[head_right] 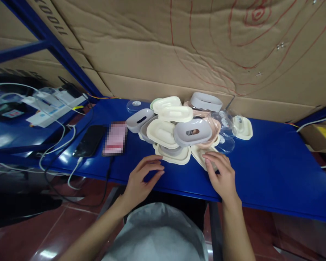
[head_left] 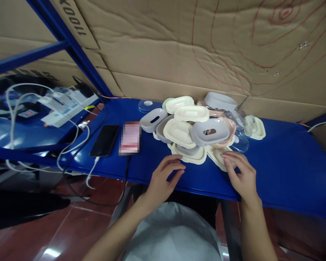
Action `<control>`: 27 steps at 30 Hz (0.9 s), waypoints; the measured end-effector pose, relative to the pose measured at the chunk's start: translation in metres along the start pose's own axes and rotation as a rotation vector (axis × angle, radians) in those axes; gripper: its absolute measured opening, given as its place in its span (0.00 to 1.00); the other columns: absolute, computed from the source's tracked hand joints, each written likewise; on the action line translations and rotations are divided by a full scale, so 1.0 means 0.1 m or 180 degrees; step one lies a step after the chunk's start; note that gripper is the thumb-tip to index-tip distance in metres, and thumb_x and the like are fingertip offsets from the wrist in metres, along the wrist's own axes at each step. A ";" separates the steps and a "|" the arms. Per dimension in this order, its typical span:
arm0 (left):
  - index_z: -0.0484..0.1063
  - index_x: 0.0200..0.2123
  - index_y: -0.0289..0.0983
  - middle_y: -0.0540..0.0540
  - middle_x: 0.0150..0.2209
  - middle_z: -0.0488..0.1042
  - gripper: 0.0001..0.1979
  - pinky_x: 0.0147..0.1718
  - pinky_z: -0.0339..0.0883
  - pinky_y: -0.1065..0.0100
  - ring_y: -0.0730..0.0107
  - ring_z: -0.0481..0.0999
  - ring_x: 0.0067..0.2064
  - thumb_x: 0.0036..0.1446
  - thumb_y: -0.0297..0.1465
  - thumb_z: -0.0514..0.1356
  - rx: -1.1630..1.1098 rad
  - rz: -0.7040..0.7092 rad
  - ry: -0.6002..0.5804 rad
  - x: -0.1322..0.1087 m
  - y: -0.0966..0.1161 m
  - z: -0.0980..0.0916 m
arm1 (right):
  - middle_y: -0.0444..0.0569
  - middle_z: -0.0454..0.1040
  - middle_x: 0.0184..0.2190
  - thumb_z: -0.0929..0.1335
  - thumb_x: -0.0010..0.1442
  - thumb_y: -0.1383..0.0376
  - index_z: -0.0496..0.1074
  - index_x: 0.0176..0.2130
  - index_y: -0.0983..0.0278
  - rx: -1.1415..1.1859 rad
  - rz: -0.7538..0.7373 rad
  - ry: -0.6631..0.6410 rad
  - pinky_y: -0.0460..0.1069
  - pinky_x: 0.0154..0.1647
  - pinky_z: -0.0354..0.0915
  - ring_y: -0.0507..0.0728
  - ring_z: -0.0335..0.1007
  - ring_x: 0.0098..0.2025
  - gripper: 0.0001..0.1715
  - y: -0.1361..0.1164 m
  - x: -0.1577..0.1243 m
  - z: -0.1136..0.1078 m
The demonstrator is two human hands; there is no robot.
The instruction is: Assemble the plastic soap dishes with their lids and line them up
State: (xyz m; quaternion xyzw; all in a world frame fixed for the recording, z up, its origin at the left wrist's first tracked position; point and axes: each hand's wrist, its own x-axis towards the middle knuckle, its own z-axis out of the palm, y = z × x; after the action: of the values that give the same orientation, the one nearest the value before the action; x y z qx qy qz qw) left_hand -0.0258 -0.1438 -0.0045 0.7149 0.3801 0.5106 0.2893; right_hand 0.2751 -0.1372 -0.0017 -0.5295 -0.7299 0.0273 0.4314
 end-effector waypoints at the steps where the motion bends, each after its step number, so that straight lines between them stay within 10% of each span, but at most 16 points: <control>1: 0.79 0.45 0.41 0.41 0.55 0.77 0.12 0.49 0.81 0.61 0.67 0.83 0.48 0.68 0.19 0.60 0.0246 0.0121 0.0044 0.02 -0.04 -0.03 | 0.47 0.83 0.46 0.69 0.70 0.63 0.80 0.51 0.50 0.0007 0.0008 -0.0037 0.64 0.54 0.73 0.65 0.81 0.50 0.13 0.00 0.00 0.00; 6: 0.77 0.40 0.41 0.42 0.60 0.75 0.16 0.58 0.77 0.53 0.59 0.77 0.61 0.65 0.15 0.56 0.0670 0.0400 0.0050 0.04 -0.15 -0.10 | 0.46 0.84 0.45 0.68 0.71 0.62 0.79 0.52 0.48 -0.0037 0.0002 -0.0216 0.65 0.53 0.74 0.65 0.82 0.49 0.13 -0.01 0.01 0.01; 16: 0.78 0.39 0.40 0.44 0.51 0.78 0.14 0.50 0.81 0.63 0.67 0.83 0.50 0.69 0.17 0.57 0.0169 0.0148 0.0202 -0.01 -0.19 -0.11 | 0.50 0.75 0.65 0.69 0.73 0.60 0.67 0.69 0.48 -0.0407 -0.0517 -0.1152 0.68 0.64 0.67 0.68 0.70 0.68 0.29 -0.41 -0.05 0.36; 22: 0.78 0.48 0.42 0.42 0.53 0.79 0.12 0.54 0.79 0.59 0.63 0.82 0.54 0.71 0.21 0.60 0.0677 0.0126 0.0311 0.02 -0.17 -0.11 | 0.46 0.83 0.51 0.71 0.70 0.66 0.74 0.59 0.47 -0.0021 -0.0589 -0.0863 0.67 0.59 0.69 0.66 0.78 0.57 0.21 -0.38 -0.07 0.27; 27: 0.74 0.61 0.45 0.39 0.59 0.75 0.19 0.59 0.77 0.54 0.58 0.78 0.60 0.71 0.23 0.60 0.1043 0.0171 -0.0307 0.00 -0.21 -0.07 | 0.48 0.81 0.44 0.72 0.66 0.69 0.75 0.53 0.52 0.0197 -0.0571 -0.0476 0.65 0.53 0.70 0.65 0.79 0.50 0.18 -0.41 -0.21 0.05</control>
State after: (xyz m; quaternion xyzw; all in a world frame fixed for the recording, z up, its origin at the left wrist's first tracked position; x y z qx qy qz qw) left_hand -0.0380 -0.1322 -0.0188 0.7861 0.4247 0.4145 0.1731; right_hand 0.2423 -0.1705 0.0030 -0.4449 -0.8034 0.0506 0.3926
